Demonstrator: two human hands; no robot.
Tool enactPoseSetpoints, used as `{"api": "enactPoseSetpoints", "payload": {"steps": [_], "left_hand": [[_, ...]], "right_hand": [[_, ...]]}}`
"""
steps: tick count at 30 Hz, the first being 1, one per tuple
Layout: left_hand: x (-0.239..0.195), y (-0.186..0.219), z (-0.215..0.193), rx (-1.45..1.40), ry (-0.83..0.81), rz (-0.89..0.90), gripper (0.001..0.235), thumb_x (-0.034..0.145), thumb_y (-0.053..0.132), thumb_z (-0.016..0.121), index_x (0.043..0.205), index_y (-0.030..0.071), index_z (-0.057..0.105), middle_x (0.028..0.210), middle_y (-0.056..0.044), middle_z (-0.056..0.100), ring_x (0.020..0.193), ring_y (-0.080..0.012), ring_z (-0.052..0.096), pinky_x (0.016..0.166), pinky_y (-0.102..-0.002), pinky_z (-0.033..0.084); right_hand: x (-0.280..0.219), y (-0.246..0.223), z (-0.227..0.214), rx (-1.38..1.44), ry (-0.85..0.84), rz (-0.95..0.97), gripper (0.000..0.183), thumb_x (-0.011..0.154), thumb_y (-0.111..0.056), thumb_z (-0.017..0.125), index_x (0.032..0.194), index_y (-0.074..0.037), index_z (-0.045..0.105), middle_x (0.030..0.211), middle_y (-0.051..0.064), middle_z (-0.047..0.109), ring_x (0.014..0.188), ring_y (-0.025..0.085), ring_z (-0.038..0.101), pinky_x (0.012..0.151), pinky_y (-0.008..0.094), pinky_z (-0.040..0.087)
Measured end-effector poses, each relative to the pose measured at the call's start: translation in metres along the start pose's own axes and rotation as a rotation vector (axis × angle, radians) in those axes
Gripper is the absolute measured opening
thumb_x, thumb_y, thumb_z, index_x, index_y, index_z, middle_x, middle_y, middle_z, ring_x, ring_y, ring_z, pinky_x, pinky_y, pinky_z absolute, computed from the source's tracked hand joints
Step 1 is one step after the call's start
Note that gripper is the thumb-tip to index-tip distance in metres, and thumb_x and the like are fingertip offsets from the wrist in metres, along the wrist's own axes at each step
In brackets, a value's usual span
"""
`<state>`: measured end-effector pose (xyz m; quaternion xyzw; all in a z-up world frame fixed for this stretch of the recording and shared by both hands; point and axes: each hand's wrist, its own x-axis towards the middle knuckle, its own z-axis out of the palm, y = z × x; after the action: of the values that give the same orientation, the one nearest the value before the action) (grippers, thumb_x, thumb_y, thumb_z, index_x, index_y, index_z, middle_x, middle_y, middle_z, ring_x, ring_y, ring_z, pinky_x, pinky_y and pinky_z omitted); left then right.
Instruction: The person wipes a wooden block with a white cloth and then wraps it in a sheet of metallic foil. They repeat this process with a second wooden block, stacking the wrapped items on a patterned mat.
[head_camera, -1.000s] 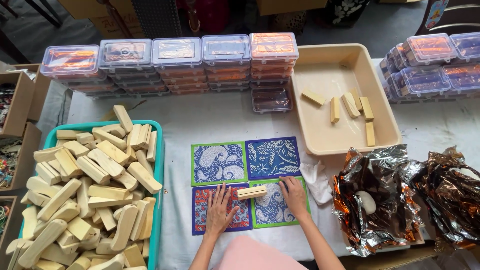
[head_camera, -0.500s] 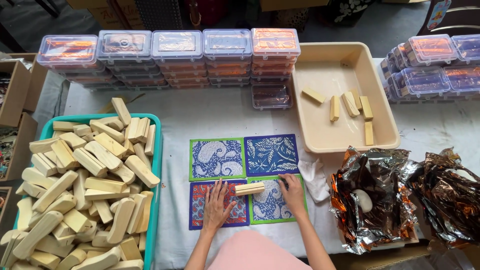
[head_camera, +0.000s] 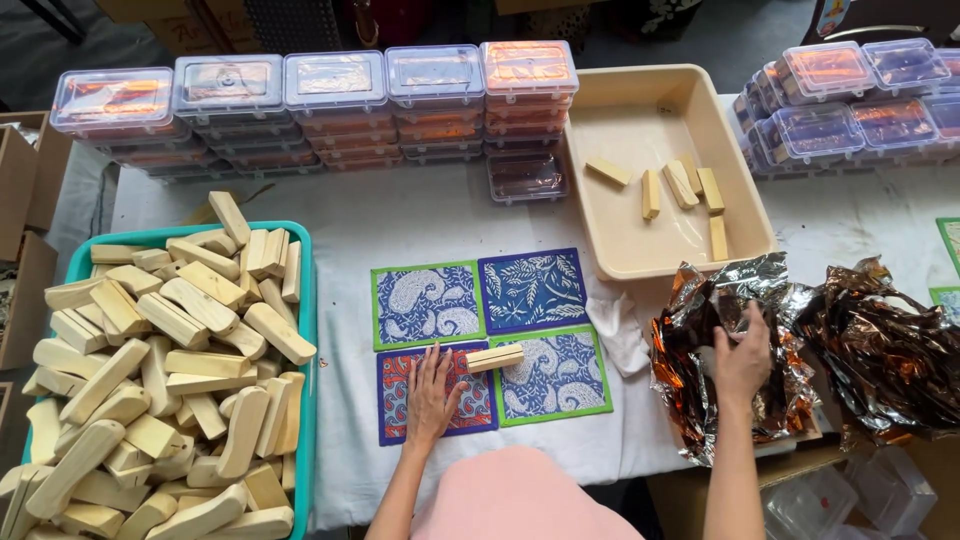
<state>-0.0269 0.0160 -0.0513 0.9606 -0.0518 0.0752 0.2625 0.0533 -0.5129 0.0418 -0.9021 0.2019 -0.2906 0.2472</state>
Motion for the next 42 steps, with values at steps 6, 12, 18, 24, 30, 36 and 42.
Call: {"api": "enactPoseSetpoints", "payload": {"steps": [6,12,18,24,30,36,42], "left_hand": [[-0.002,-0.001,-0.001,0.006,-0.027,-0.004,0.072,0.100,0.063,0.040,0.156,0.018,0.040,0.165,-0.009,0.032,0.153,-0.0266,0.028,0.126,-0.050,0.016],[0.000,-0.003,-0.001,-0.036,-0.042,0.038,0.072,0.099,0.061,0.041,0.156,0.016,0.042,0.164,-0.011,0.034,0.152,-0.0273,0.029,0.125,-0.050,0.016],[0.004,0.003,-0.007,-0.051,0.011,0.065,0.064,0.105,0.055,0.040,0.155,0.014,0.043,0.164,-0.012,0.037,0.154,-0.0304,0.031,0.128,-0.051,0.017],[-0.001,-0.003,-0.002,-0.022,0.018,0.062,0.063,0.104,0.053,0.042,0.154,0.015,0.045,0.163,-0.012,0.037,0.152,-0.0305,0.031,0.126,-0.052,0.017],[0.000,-0.004,-0.001,-0.022,0.006,0.036,0.062,0.104,0.053,0.042,0.154,0.016,0.045,0.163,-0.011,0.038,0.153,-0.0295,0.031,0.126,-0.051,0.017],[-0.002,-0.007,0.003,-0.011,0.007,0.026,0.062,0.104,0.053,0.043,0.153,0.016,0.046,0.163,-0.010,0.038,0.152,-0.0282,0.031,0.127,-0.051,0.018],[-0.002,-0.009,0.005,0.009,0.006,0.015,0.062,0.104,0.052,0.043,0.153,0.016,0.046,0.162,-0.010,0.038,0.152,-0.0284,0.031,0.126,-0.051,0.018]], "right_hand": [[0.012,0.018,-0.018,-0.244,0.038,-0.060,0.005,0.108,-0.018,0.080,0.110,-0.014,0.077,0.107,0.002,0.076,0.100,0.015,0.066,0.086,0.032,0.056],[0.030,-0.023,-0.049,-0.205,0.027,-0.189,0.024,0.099,-0.026,0.085,0.114,-0.009,0.076,0.108,0.006,0.075,0.112,0.028,0.060,0.099,0.043,0.049],[0.015,-0.028,-0.061,-0.358,-0.107,-0.243,0.051,0.081,-0.032,0.090,0.124,-0.009,0.075,0.117,0.014,0.071,0.114,0.035,0.059,0.091,0.049,0.044],[0.003,0.001,-0.057,-0.364,-0.126,-0.111,0.009,0.100,-0.018,0.080,0.107,-0.015,0.075,0.112,0.004,0.073,0.115,0.025,0.063,0.100,0.044,0.051],[0.000,-0.023,-0.054,-0.250,0.067,-0.231,0.025,0.096,-0.018,0.080,0.118,-0.008,0.074,0.113,0.011,0.069,0.106,0.027,0.063,0.090,0.037,0.053],[-0.004,0.009,-0.017,-0.196,-0.068,-0.031,0.018,0.111,-0.031,0.077,0.121,-0.017,0.073,0.119,-0.001,0.073,0.108,0.016,0.068,0.087,0.029,0.054],[0.002,0.030,0.009,-0.322,-0.077,0.006,0.069,0.071,-0.037,0.090,0.123,0.001,0.065,0.109,0.018,0.069,0.099,0.034,0.063,0.084,0.047,0.052]]}}
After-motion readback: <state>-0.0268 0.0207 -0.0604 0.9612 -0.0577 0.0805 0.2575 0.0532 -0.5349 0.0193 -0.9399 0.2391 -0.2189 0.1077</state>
